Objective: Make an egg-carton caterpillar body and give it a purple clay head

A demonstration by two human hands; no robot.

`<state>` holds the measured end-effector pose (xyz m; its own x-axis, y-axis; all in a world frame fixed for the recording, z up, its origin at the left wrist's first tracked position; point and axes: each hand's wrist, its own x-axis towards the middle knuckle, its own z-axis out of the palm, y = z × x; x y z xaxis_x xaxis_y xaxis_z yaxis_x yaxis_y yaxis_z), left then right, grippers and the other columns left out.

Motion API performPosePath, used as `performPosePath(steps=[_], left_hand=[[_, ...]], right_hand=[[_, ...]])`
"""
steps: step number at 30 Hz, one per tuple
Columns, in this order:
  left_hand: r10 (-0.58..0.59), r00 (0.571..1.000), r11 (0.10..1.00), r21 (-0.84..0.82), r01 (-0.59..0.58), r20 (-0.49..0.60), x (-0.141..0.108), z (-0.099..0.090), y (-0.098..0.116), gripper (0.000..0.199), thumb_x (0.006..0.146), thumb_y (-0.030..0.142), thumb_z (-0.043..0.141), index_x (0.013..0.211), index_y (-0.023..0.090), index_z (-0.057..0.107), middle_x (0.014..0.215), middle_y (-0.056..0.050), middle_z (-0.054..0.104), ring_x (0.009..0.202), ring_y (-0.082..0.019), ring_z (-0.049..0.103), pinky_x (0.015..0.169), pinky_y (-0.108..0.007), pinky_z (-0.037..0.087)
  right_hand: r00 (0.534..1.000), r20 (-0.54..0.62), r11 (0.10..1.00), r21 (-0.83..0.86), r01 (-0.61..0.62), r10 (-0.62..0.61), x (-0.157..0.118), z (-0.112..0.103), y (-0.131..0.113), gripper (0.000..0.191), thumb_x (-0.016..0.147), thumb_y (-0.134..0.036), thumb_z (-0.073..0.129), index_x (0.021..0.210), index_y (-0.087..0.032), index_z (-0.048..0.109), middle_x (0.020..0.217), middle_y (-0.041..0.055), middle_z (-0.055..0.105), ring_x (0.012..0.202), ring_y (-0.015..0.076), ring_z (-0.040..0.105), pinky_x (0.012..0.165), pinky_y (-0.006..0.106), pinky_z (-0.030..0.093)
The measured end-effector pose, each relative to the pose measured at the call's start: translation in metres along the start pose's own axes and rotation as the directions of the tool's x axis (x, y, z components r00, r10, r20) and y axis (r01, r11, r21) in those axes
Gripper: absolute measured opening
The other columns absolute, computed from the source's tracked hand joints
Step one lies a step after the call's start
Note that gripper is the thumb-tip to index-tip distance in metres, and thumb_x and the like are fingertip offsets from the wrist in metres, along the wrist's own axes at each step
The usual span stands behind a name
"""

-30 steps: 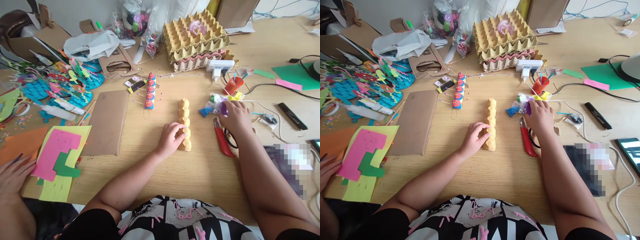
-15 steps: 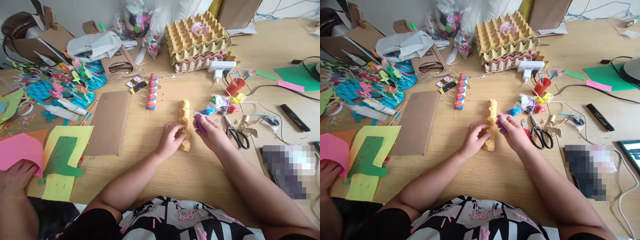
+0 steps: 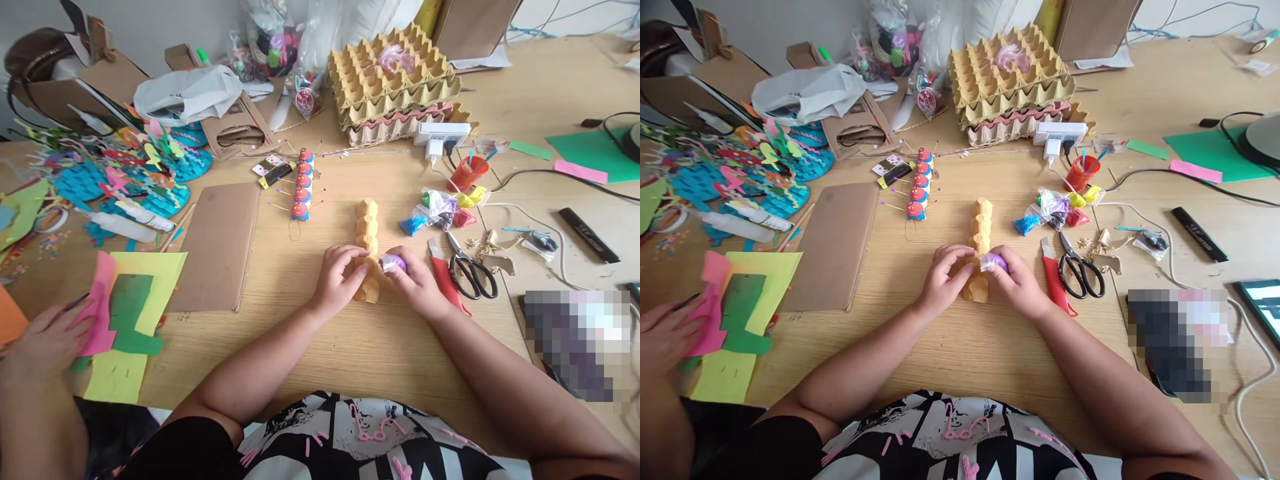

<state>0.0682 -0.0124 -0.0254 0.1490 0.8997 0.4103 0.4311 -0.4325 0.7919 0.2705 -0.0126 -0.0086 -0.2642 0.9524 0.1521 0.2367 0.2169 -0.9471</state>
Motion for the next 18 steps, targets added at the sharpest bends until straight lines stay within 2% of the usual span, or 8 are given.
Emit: performPosePath(steps=[2,4,8,11,18], left_hand=[[0.022,1.000,1.000,-0.015,-0.022,-0.005,0.000,-0.002,0.002,0.024,0.107,0.045,0.062,0.111,0.025,0.074,0.121,-0.008,0.078,0.121,-0.024,0.068,0.113,-0.045,0.051],[0.041,0.999,0.999,-0.034,-0.041,-0.007,0.000,-0.004,0.005,0.029,0.109,0.049,0.057,0.107,0.026,0.073,0.122,-0.009,0.078,0.122,-0.024,0.067,0.114,-0.046,0.051],[0.028,0.999,0.998,-0.052,-0.027,0.022,-0.001,-0.007,0.007,0.036,0.112,0.051,0.047,0.100,0.025,0.070,0.124,-0.009,0.077,0.125,-0.025,0.065,0.116,-0.048,0.051],[0.033,0.998,0.997,-0.068,-0.030,0.045,-0.001,-0.007,0.007,0.035,0.110,0.052,0.050,0.098,0.025,0.069,0.126,-0.010,0.076,0.127,-0.026,0.064,0.119,-0.050,0.050],[-0.012,0.998,0.984,-0.175,0.023,0.063,-0.003,-0.006,0.002,0.032,0.109,0.050,0.052,0.099,0.025,0.070,0.129,-0.011,0.073,0.131,-0.026,0.064,0.120,-0.052,0.051]], right_hand=[[0.990,0.073,0.971,-0.196,0.135,-0.123,-0.001,-0.002,0.001,0.044,0.103,-0.069,0.054,0.100,-0.025,0.059,0.090,0.0064,0.068,0.080,0.0227,0.060,0.077,0.038,0.050],[0.973,0.115,0.932,-0.286,0.225,-0.199,-0.001,-0.002,0.004,0.040,0.106,-0.063,0.050,0.103,-0.024,0.058,0.093,0.0090,0.070,0.083,0.0247,0.062,0.079,0.040,0.050],[0.978,0.077,0.892,-0.402,0.210,-0.195,-0.001,0.000,0.012,0.029,0.106,-0.052,0.051,0.111,-0.024,0.058,0.101,0.0121,0.071,0.091,0.0282,0.063,0.083,0.043,0.051],[0.980,0.044,0.875,-0.443,0.193,-0.194,-0.001,0.001,0.014,0.026,0.105,-0.047,0.054,0.116,-0.023,0.057,0.104,0.0129,0.071,0.095,0.0294,0.063,0.084,0.044,0.051],[0.959,0.121,0.843,-0.456,0.285,-0.258,-0.005,0.003,0.004,0.031,0.102,-0.045,0.058,0.123,-0.023,0.054,0.106,0.0124,0.070,0.097,0.0304,0.062,0.087,0.045,0.049]])
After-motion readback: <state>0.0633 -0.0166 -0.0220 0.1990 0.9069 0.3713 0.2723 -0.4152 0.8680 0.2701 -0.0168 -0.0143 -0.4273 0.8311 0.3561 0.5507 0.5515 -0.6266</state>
